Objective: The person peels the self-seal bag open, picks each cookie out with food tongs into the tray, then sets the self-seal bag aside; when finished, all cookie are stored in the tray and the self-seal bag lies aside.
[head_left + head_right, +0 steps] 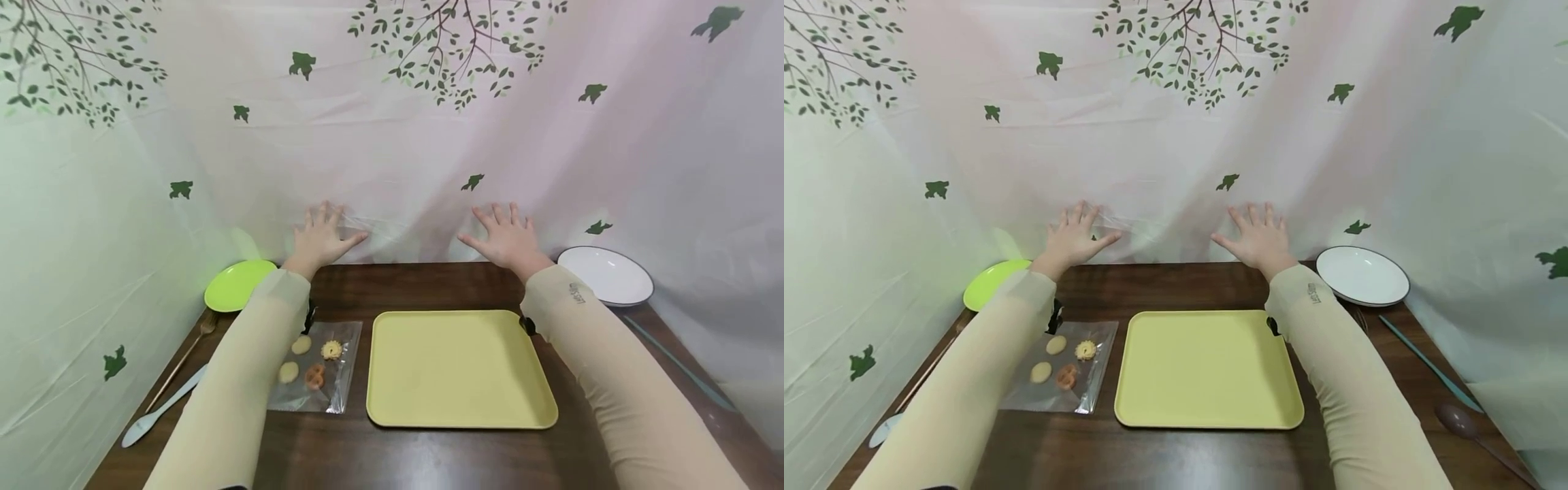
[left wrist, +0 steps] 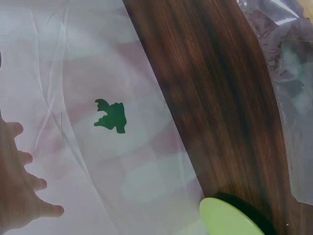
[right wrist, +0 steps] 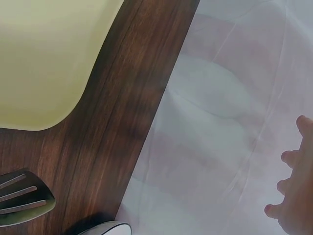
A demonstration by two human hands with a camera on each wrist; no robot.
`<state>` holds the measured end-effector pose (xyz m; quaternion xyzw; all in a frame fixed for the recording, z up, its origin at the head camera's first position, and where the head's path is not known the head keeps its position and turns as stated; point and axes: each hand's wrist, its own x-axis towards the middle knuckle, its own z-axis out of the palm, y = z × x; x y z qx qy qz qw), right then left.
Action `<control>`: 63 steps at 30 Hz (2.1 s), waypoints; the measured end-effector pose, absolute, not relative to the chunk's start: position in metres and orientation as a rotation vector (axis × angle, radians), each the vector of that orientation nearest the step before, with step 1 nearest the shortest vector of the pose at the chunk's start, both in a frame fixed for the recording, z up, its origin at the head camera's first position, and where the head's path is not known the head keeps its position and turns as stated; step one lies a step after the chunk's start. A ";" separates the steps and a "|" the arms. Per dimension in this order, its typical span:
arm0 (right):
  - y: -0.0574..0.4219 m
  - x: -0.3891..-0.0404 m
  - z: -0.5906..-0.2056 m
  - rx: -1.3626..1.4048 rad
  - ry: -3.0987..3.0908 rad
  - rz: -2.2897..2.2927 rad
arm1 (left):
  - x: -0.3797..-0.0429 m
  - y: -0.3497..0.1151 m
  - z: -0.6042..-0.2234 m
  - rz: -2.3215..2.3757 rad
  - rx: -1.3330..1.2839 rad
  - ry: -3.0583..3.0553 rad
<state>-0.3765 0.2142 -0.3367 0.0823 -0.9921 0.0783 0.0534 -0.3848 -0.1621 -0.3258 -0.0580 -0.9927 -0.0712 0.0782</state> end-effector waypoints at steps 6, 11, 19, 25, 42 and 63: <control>0.209 -0.371 -0.331 0.271 -3.010 0.257 | -0.380 -0.171 -0.321 -0.229 -0.200 -2.948; 0.202 -0.366 -0.325 0.325 -2.996 0.369 | -0.366 -0.185 -0.318 -0.205 -0.228 -2.935; 0.171 -0.361 -0.318 0.572 -2.812 0.924 | -0.323 -0.217 -0.319 -0.273 -0.354 -2.972; 0.132 -0.318 -0.330 0.806 -2.590 1.219 | -0.278 -0.234 -0.347 -0.364 -0.593 -2.879; 0.013 -0.214 -0.413 1.769 -2.603 0.332 | -0.201 -0.263 -0.446 -0.537 -0.698 -2.932; -0.027 -0.225 -0.446 1.820 -2.467 0.039 | -0.196 -0.259 -0.475 -0.310 -0.627 -3.016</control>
